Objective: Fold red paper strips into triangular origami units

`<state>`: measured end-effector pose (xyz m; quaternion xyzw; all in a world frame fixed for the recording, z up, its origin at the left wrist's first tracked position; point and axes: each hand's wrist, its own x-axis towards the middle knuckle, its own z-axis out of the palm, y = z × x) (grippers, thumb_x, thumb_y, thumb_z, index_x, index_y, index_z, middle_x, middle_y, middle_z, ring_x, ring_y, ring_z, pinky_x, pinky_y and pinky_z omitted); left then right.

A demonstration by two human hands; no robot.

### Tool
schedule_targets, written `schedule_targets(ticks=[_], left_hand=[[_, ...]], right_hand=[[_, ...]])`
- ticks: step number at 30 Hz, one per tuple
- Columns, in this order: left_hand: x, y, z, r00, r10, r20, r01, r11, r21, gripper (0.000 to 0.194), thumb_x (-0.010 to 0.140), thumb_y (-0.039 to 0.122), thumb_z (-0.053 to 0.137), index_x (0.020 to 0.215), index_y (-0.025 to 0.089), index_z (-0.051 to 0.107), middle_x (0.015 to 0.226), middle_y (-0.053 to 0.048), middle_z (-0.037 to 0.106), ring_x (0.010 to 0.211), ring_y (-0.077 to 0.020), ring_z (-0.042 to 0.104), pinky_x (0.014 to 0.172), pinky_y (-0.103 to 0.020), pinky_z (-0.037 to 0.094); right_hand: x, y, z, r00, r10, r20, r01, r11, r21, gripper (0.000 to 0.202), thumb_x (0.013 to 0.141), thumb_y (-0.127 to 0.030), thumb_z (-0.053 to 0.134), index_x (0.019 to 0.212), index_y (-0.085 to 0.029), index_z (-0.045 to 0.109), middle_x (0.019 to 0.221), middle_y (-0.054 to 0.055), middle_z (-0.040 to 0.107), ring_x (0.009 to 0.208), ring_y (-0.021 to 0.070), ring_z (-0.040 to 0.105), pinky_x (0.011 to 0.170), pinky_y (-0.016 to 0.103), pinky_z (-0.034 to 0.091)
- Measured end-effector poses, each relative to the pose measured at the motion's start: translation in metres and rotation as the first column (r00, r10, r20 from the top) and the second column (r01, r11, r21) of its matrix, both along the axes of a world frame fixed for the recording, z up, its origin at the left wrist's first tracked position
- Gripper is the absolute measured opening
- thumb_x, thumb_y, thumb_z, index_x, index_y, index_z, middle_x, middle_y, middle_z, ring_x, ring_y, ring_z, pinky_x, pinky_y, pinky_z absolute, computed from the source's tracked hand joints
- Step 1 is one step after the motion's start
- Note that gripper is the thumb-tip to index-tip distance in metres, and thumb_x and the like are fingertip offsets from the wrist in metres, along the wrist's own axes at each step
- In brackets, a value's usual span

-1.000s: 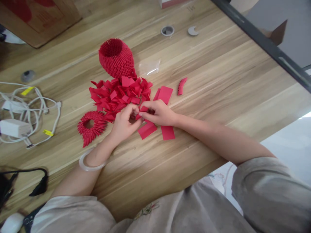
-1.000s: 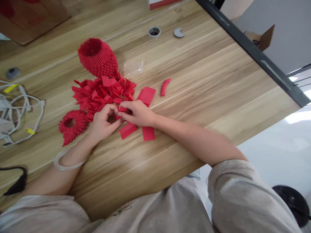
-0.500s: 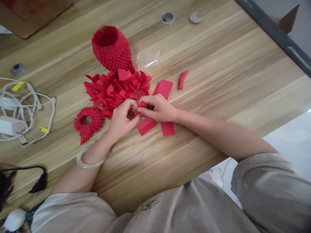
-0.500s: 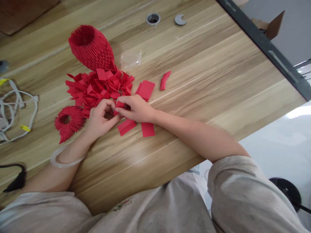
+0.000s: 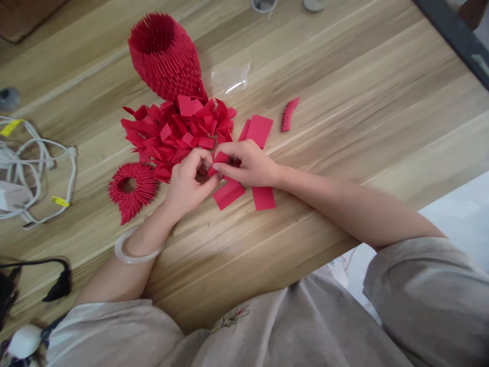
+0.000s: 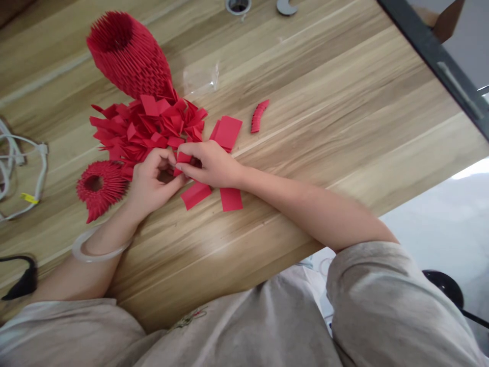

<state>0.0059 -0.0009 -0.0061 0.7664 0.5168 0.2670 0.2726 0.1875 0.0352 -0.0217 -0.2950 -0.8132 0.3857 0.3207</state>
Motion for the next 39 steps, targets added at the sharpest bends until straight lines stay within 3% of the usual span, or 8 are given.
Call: schedule_targets(ticks=[39], left_hand=[[-0.0006, 0.0009, -0.004, 1.0, 0.012, 0.009, -0.012, 1.0, -0.002, 0.025, 0.074, 0.025, 0.067, 0.086, 0.022, 0.045, 0.063, 0.006, 0.05, 0.053, -0.0072, 0.045, 0.052, -0.02, 0.037]], right_hand=[[0.0013, -0.0001, -0.0002, 1.0, -0.001, -0.004, 0.001, 1.0, 0.013, 0.017, 0.089, -0.023, 0.051, 0.078, -0.011, 0.057, 0.064, -0.003, 0.051, 0.063, 0.0058, 0.041, 0.061, 0.019, 0.036]])
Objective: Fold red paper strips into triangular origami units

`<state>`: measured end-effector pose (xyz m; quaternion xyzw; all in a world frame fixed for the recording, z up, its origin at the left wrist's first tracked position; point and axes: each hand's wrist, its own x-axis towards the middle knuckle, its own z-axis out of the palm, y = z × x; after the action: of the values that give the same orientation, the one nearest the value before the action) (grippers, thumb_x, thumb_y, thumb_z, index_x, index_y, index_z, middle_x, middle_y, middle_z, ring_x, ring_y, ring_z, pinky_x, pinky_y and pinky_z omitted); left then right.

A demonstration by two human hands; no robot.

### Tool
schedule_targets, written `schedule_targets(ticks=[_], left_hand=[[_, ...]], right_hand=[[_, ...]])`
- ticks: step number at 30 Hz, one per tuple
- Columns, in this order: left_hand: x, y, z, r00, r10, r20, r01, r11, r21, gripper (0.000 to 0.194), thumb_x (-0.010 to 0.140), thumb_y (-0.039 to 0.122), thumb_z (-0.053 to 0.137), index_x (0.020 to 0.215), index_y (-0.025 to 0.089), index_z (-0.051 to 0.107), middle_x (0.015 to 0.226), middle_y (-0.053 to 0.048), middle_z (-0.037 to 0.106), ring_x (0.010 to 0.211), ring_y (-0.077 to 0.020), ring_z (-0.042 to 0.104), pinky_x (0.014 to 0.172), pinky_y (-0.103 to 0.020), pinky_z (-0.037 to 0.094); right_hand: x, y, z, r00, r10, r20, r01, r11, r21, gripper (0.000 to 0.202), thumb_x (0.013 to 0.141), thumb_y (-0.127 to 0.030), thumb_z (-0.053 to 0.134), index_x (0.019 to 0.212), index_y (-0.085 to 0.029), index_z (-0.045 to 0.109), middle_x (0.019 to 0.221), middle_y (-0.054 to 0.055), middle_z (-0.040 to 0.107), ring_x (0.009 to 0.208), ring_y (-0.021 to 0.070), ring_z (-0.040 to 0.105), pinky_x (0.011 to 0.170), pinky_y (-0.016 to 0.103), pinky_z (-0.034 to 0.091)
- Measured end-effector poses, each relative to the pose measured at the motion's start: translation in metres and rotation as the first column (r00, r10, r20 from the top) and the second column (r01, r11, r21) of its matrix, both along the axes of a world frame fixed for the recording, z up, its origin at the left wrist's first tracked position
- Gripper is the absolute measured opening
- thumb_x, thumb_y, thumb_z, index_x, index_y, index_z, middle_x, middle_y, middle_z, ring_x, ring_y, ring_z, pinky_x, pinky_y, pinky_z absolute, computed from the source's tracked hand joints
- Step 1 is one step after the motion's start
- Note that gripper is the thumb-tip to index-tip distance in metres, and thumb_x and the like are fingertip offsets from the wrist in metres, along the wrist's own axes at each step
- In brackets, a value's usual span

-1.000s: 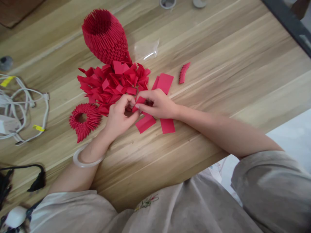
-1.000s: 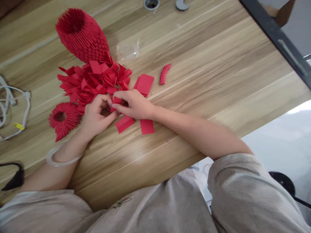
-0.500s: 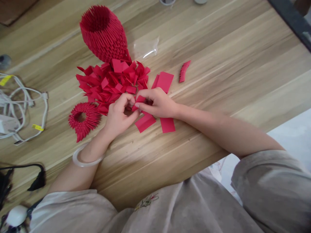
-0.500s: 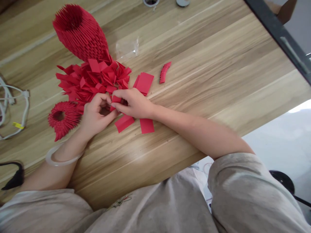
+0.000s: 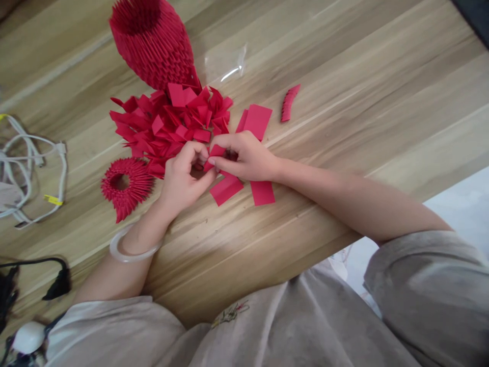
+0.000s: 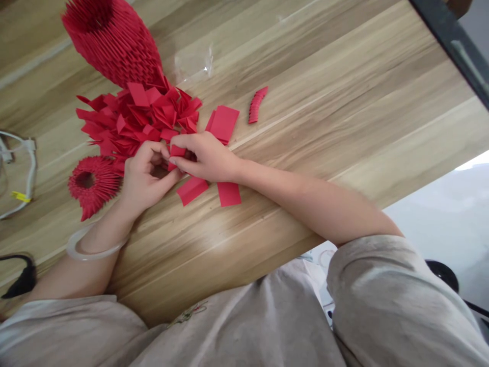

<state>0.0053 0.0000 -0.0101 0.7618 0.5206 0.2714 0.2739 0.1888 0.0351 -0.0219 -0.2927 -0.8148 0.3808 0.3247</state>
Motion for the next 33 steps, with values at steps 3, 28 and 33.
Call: schedule_targets(ticks=[3, 28, 33], left_hand=[[0.0, 0.0, -0.001, 1.0, 0.0, 0.008, 0.0, 1.0, 0.001, 0.026, 0.075, 0.025, 0.068, 0.086, 0.022, 0.045, 0.065, 0.006, 0.05, 0.053, -0.0071, 0.045, 0.052, -0.021, 0.038], [-0.005, 0.006, -0.017, 0.995, -0.047, 0.084, 0.037, 0.993, 0.115, 0.033, 0.066, 0.014, 0.071, 0.088, 0.022, 0.049, 0.065, 0.008, 0.047, 0.053, -0.0043, 0.044, 0.049, -0.016, 0.036], [-0.005, 0.006, -0.017, 0.995, -0.051, 0.09, 0.04, 0.992, 0.116, 0.033, 0.067, 0.015, 0.073, 0.089, 0.021, 0.049, 0.064, 0.008, 0.048, 0.052, -0.004, 0.044, 0.046, -0.015, 0.033]], right_hand=[[0.0, 0.0, 0.0, 1.0, -0.004, 0.012, 0.004, 1.0, 0.0, 0.018, 0.089, -0.023, 0.052, 0.077, -0.011, 0.057, 0.064, -0.003, 0.051, 0.062, 0.0053, 0.041, 0.06, 0.019, 0.036], [0.002, 0.0, -0.001, 0.997, 0.021, 0.069, -0.031, 0.988, 0.153, 0.028, 0.097, -0.03, 0.039, 0.081, -0.011, 0.052, 0.071, -0.002, 0.053, 0.067, 0.0052, 0.045, 0.066, 0.019, 0.04], [0.001, 0.0, -0.001, 0.997, 0.01, 0.08, -0.019, 0.992, 0.122, 0.025, 0.096, -0.028, 0.04, 0.081, -0.012, 0.05, 0.071, -0.002, 0.052, 0.068, 0.006, 0.045, 0.066, 0.02, 0.039]])
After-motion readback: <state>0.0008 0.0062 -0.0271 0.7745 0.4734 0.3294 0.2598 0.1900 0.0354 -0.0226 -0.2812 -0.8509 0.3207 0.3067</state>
